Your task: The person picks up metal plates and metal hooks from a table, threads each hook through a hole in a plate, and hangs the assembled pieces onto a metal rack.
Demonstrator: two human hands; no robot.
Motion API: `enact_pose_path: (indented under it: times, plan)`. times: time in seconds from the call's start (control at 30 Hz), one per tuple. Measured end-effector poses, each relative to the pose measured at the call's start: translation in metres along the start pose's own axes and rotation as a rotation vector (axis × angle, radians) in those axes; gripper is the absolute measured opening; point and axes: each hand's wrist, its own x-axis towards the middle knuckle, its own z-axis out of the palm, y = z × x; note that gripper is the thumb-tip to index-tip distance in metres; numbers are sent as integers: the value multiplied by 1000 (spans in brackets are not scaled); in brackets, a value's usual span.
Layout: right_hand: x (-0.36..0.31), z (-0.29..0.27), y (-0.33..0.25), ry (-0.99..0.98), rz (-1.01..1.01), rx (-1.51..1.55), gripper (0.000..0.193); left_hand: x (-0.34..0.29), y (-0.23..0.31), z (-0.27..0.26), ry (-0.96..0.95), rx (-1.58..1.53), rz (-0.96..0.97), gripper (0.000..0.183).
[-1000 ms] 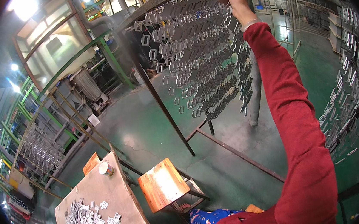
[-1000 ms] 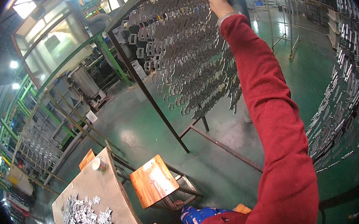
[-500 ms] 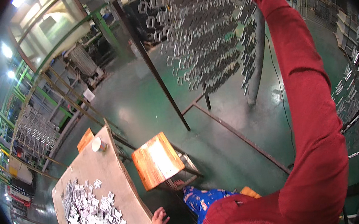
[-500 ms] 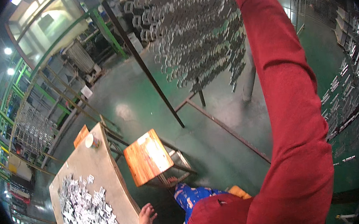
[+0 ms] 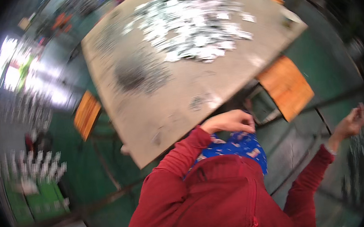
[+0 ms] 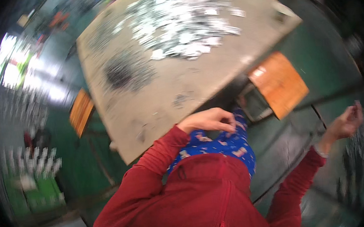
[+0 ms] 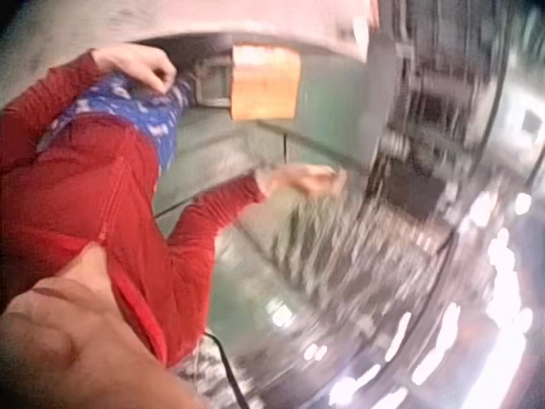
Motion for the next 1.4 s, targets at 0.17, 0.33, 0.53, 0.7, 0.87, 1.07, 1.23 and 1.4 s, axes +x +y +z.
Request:
enact_pose_path:
  times: [0.17, 0.33, 0.53, 0.7, 0.87, 1.07, 1.23, 1.4]
  plan:
    - [-160, 146, -167, -936, 188, 556, 25, -114, -13, -19, 918, 215, -340, 27]
    - [-206, 217, -224, -1428, -101, 683, 32, -180, -53, -76, 1450, 589, -342, 15]
    - [-172, 212, -236, -1496, -53, 593, 25, -180, -76, -133, 1315, 1043, -426, 16]
    - [-173, 226, -198, -1487, -43, 592, 23, -183, -86, -145, 1120, 1226, -658, 8]
    - [-216, 242, -214, -1514, -135, 623, 20, -193, -66, -146, 1271, 1124, -549, 6]
    - [-256, 247, -275, -1230, -598, 498, 45, -202, -16, -117, 1697, 646, -435, 10]
    - [-267, 251, -270, -1322, -721, 294, 44, -179, -10, -81, 1753, 569, -302, 9]
    - [-252, 233, -242, -1422, -587, 467, 30, -142, 6, -56, 1680, 289, -278, 11]
